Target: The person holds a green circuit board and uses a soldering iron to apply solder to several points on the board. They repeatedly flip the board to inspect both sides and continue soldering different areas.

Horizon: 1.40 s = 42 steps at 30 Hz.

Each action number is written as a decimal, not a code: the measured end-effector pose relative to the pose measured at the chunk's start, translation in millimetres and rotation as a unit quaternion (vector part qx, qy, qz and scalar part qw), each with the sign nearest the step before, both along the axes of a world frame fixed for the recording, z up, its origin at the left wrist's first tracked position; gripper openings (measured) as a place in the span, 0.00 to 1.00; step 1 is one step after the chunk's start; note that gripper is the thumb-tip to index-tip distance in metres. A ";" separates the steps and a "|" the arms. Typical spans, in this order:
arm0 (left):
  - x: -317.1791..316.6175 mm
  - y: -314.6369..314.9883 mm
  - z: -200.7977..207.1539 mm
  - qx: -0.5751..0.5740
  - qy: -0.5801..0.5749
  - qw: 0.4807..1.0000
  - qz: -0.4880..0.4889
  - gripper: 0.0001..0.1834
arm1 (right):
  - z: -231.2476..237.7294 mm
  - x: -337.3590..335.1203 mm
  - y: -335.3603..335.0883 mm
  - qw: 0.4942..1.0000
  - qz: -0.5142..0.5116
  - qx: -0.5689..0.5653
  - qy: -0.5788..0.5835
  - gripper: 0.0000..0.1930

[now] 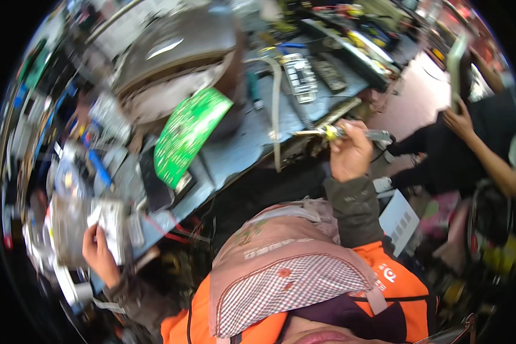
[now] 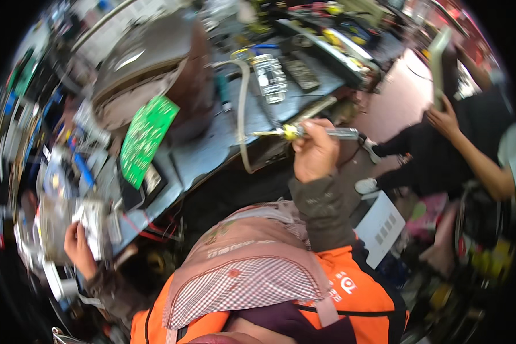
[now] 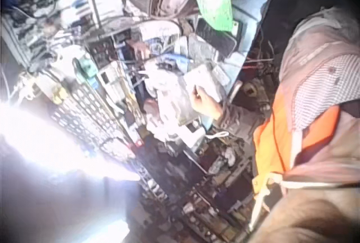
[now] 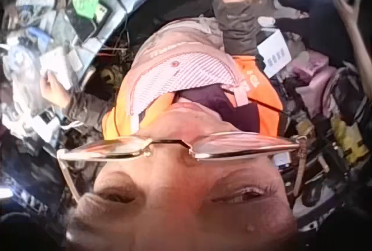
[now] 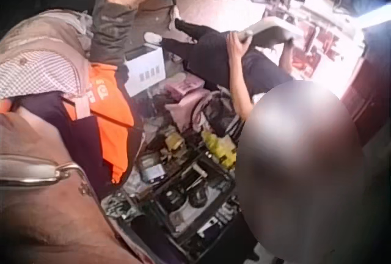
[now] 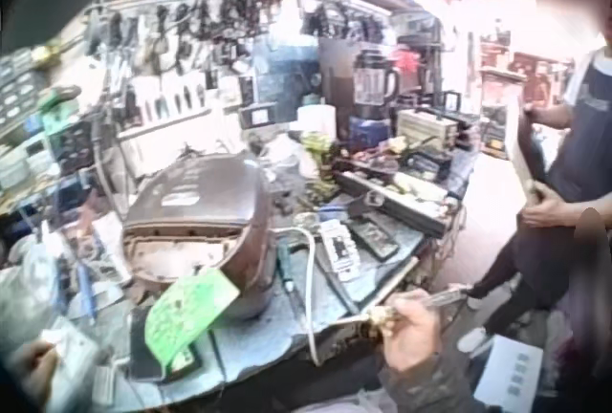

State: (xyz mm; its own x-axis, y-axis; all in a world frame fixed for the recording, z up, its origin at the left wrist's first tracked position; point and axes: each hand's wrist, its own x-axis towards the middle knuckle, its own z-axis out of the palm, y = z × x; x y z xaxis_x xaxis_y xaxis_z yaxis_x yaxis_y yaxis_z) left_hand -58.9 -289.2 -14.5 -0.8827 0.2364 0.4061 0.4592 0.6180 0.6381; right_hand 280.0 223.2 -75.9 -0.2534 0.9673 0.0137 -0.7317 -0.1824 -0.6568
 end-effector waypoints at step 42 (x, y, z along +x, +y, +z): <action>15.6 152.7 40.3 0.279 -0.265 0.897 -0.219 0.32 | -24.2 -135.8 -22.2 0.841 -0.075 0.460 -0.273 0.25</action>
State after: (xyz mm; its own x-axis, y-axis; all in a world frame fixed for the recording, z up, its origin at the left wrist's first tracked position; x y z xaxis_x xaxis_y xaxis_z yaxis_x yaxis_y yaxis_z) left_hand -43.4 -136.5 25.8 -0.8584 0.4988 0.1197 0.1207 -0.0305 0.9922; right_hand 144.2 201.1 -100.1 -0.3403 0.6325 0.6959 -0.2441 0.6552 -0.7149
